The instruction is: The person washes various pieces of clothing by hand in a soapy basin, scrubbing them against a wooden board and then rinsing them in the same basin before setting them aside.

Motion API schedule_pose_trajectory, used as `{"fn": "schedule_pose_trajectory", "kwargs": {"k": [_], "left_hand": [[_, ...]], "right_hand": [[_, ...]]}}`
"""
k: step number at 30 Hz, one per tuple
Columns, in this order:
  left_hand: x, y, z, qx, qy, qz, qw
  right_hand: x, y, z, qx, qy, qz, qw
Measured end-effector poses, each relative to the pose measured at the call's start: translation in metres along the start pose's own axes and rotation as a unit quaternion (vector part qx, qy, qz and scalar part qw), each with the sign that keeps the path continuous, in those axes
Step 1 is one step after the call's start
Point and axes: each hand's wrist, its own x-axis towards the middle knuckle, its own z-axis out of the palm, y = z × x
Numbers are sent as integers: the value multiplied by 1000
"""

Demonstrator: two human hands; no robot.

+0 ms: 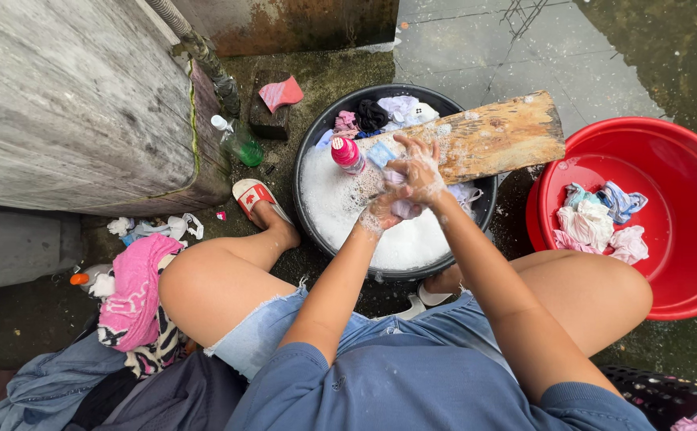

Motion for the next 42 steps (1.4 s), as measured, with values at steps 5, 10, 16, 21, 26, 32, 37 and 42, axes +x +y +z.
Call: {"fn": "schedule_pose_trajectory", "kwargs": {"k": [5,10,16,21,26,32,37,42], "left_hand": [[41,-27,-55,66,71,-24,995],[36,-32,-65,128,119,-50,983],[60,-27,-43,379,177,126,900],[38,-10,-7,580,418,52,697],[24,-11,-10,713,400,73,571],[-8,-30,-38,769,320,256,491],[-29,-19,-27,773,292,220,519],[-37,2,-13,719,243,200,620]], "right_hand": [[25,83,60,524,-392,163,738],[6,78,106,415,-177,115,885],[2,29,94,401,-4,224,888],[2,22,110,437,115,346,822],[-18,34,146,632,212,441,601],[-50,44,169,772,203,478,365],[-70,68,158,749,90,498,428],[-67,87,135,653,-14,408,637]]}}
